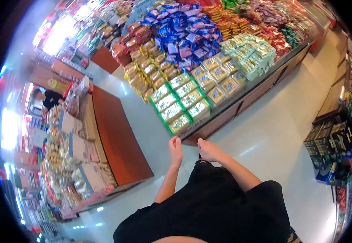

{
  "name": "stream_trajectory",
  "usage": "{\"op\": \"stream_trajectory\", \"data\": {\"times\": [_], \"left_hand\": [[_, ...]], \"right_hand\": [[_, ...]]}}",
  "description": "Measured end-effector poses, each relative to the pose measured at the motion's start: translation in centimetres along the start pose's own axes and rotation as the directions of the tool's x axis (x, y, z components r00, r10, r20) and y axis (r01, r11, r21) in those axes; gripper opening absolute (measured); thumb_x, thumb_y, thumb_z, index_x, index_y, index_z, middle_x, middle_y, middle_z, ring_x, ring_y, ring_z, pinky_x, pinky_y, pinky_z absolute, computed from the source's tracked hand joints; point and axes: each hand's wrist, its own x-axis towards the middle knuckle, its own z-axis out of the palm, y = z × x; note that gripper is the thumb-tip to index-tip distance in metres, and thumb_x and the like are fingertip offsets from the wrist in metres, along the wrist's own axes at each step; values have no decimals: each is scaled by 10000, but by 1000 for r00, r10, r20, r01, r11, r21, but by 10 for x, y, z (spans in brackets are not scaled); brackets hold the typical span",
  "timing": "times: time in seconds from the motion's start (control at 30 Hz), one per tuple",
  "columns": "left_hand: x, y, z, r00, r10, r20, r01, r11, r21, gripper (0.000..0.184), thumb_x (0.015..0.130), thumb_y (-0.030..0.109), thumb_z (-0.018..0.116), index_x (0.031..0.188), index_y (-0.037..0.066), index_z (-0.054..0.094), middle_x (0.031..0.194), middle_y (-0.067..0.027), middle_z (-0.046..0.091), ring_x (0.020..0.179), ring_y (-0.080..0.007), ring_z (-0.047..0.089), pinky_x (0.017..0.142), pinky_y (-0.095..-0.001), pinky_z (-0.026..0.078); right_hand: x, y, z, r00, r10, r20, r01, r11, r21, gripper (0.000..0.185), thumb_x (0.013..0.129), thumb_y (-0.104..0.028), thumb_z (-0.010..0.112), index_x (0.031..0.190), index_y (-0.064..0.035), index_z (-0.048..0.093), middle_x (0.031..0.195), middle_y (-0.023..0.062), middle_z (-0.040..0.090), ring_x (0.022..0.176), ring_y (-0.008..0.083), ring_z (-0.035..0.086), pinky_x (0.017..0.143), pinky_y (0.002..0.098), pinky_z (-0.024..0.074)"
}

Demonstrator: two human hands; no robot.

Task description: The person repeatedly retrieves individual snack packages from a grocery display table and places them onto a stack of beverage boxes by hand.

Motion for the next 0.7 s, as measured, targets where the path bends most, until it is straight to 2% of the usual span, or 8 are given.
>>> {"op": "stream_trajectory", "data": {"times": [0.17, 0.23, 0.37, 0.4, 0.5, 0.53, 0.63, 0.7], "left_hand": [[99, -6, -19, 994, 18, -111, 5, 979, 203, 614, 889, 354, 654, 1301, -22, 398, 1086, -95, 484, 895, -181, 491, 827, -339, 438], [127, -3, -18, 990, -9, -142, 35, 984, 177, 624, 870, 387, 674, 1252, -37, 420, 1059, -109, 489, 881, -186, 488, 810, -334, 434], [148, -7, -18, 984, -108, -144, 126, 985, 118, 585, 854, 386, 696, 1162, -51, 459, 974, -94, 500, 838, -177, 475, 764, -314, 426], [151, -4, -16, 980, -146, -133, 158, 984, 86, 563, 855, 376, 700, 1138, -51, 466, 956, -86, 499, 831, -170, 469, 757, -306, 424], [156, -20, -23, 985, -159, -67, 157, 987, -39, 499, 860, 332, 705, 1090, -48, 478, 915, -65, 498, 821, -150, 458, 733, -291, 421], [153, -20, -23, 986, -142, -84, 142, 990, -5, 406, 897, 266, 670, 1094, -31, 476, 895, -36, 517, 787, -116, 483, 706, -278, 430], [145, -9, -31, 982, -186, -34, 185, 983, -17, 400, 919, 257, 639, 1119, -35, 453, 961, -71, 534, 841, -131, 503, 740, -285, 434], [132, -3, -34, 990, -141, -16, 140, 989, -49, 380, 928, 218, 621, 1136, -48, 448, 984, -98, 535, 889, -159, 513, 770, -304, 437]], "right_hand": [[82, -9, -4, 993, 92, -77, -91, 996, 23, 96, 902, -108, 491, 954, -33, 463, 812, 201, 582, 794, 388, 579, 692, 447, 462], [111, -29, -15, 979, 134, -152, -127, 990, 58, 95, 905, -117, 496, 946, -35, 470, 800, 199, 573, 780, 386, 577, 686, 450, 460], [160, -26, -8, 929, 19, -368, -8, 999, 31, 123, 867, -46, 544, 956, -30, 461, 864, 199, 530, 841, 382, 537, 744, 435, 442], [171, -23, -4, 878, -106, -467, 107, 994, -24, 152, 839, -2, 561, 950, -31, 461, 884, 194, 514, 864, 376, 517, 763, 428, 427], [190, -19, 11, 770, -135, -624, 163, 987, -13, 102, 815, 0, 576, 875, -14, 495, 829, 191, 527, 824, 390, 528, 728, 446, 437], [193, -20, 15, 763, -115, -636, 156, 988, 8, 102, 814, -3, 579, 874, -18, 497, 835, 189, 532, 825, 388, 528, 728, 446, 436], [191, -26, 22, 709, -61, -703, 142, 988, 57, 104, 813, -13, 589, 870, -29, 504, 855, 183, 545, 826, 382, 531, 730, 447, 434], [179, -26, 25, 732, 44, -680, 91, 983, 161, 108, 800, -27, 600, 871, -33, 518, 860, 170, 550, 858, 361, 537, 759, 428, 436]]}}
